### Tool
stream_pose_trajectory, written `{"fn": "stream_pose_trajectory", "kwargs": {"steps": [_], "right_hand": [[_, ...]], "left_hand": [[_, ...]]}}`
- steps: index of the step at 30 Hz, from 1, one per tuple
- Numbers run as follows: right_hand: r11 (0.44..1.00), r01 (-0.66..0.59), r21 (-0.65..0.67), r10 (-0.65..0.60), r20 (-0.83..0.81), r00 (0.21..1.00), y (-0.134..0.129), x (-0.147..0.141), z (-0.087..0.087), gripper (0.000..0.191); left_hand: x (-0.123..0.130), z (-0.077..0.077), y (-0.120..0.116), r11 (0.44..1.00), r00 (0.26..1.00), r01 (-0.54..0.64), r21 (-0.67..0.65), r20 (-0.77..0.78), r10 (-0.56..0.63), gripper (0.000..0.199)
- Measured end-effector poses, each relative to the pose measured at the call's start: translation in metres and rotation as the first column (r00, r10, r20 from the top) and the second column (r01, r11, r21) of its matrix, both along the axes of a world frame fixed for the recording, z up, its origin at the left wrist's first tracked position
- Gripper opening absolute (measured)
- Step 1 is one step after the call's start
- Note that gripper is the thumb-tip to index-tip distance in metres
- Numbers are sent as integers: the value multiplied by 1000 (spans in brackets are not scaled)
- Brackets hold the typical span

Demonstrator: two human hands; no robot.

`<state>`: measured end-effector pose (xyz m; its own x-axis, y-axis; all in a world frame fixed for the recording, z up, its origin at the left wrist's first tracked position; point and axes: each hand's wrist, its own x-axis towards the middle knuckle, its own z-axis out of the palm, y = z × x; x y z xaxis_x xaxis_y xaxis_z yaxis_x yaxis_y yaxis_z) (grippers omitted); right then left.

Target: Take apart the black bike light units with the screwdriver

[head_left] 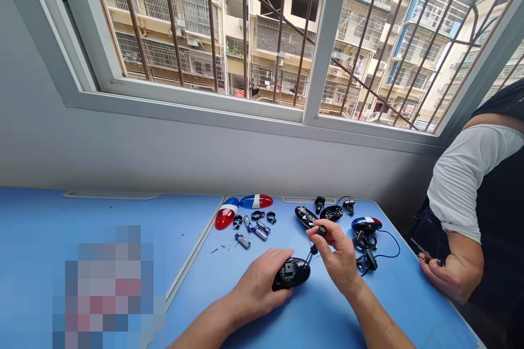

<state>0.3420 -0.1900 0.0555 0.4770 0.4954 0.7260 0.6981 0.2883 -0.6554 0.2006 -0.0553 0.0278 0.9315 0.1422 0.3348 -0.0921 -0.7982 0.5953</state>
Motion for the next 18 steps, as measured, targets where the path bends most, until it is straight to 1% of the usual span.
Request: {"fn": "stream_pose_trajectory", "kwargs": {"steps": [4,7,10,13,18], "right_hand": [[996,91,9,-92,95,991,1,0,2,22],[991,136,10,-136,119,983,1,-1,2,24],[986,164,14,-165,97,981,1,0,-1,27],[981,193,34,-194,40,980,2,0,-5,27],[986,164,34,-164,0,986,3,1,-5,20]], "left_hand": [[0,-1,0,1000,1000,-2,8,0,2,50],[0,0,0,1000,1000,-3,6,7,3,48],[0,1,0,1000,1000,-3,-1,7,3,47],[1,2,-1,1000,1000,-7,6,3,7,43],[1,1,0,1000,1000,-6,4,13,6,43]]}}
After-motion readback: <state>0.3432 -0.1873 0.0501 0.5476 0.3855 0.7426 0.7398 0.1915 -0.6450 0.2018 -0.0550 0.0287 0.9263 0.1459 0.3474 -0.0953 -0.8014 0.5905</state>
